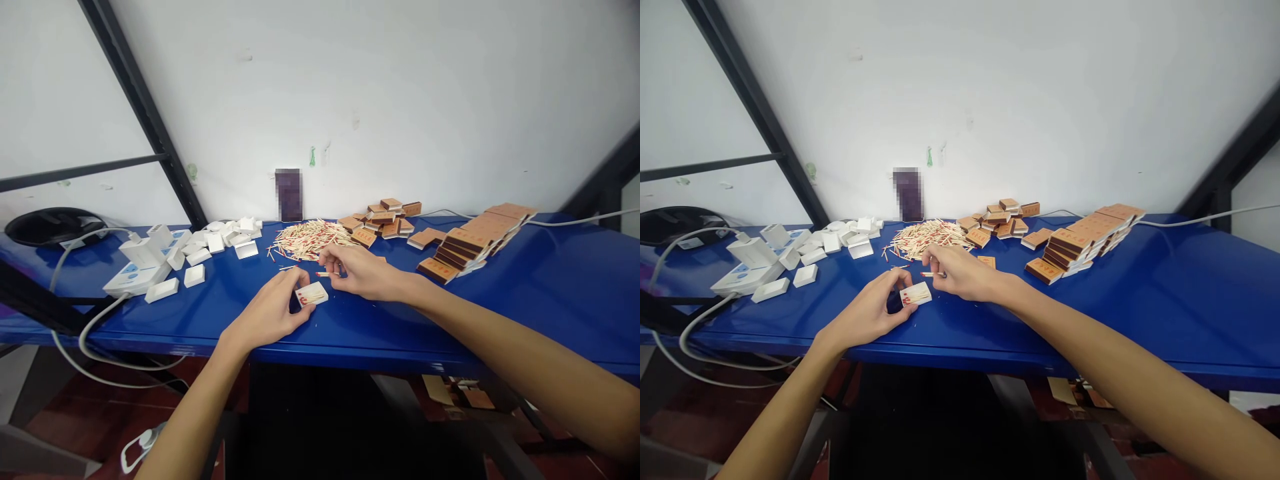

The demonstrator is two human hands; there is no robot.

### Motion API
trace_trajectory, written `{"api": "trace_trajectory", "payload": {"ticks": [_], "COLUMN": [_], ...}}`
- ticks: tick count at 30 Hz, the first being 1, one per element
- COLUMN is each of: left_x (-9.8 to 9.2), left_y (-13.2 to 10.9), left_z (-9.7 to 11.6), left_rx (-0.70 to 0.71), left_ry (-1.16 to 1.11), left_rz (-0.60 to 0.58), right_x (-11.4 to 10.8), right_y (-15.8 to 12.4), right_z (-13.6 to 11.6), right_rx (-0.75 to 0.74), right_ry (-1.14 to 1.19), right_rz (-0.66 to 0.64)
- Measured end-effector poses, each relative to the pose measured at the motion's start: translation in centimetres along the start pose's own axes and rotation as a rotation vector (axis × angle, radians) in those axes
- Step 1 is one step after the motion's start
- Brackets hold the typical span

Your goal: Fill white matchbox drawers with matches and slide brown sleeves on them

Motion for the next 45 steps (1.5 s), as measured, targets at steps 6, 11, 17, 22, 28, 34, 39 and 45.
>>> {"api": "trace_trajectory", "payload": {"ticks": [6, 11, 17, 22, 28, 34, 39, 45], "left_x": [-0.1, -0.3, -0.6, -0.8, -0.1, 0.1, 0.0, 0.3], "left_y": [0.0, -0.1, -0.1, 0.0, -0.2, -0.2, -0.1, -0.1], "left_z": [0.2, 0.7, 0.6, 0.6, 1.2, 1.0, 0.7, 0.9], "left_rx": [0.02, 0.066, 0.08, 0.072, 0.087, 0.079, 0.055, 0.055], "left_ry": [-0.059, -0.039, 0.029, 0.044, 0.04, 0.025, 0.04, 0.051], "left_rz": [0.014, 0.034, 0.096, 0.107, -0.002, -0.035, -0.04, -0.033], "right_x": [0.7, 2.0, 1.1, 0.1, -1.8, -0.2, 0.5, 1.4], "right_y": [0.0, -0.1, -0.3, -0.2, -0.1, -0.3, -0.4, -0.4], "right_z": [-2.7, -3.5, -3.8, -3.0, -1.5, 0.7, 1.7, 3.3], "right_rx": [-0.08, -0.16, -0.221, -0.121, -0.022, 0.173, 0.17, 0.18], "right_ry": [0.128, 0.108, 0.043, -0.012, -0.031, -0.303, -0.442, -0.421], "right_rz": [-0.011, -0.064, 0.036, 0.073, 0.161, 0.027, -0.009, -0.064]}}
Point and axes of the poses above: each hand's wrist, its own y-axis towards the middle knuckle, its own x-axis out of the palm, z = x × y, the point moved 8 cm from there along y, towards the middle knuckle, and after that the axes turned 4 degrees about -x, right-handed, at the moved point
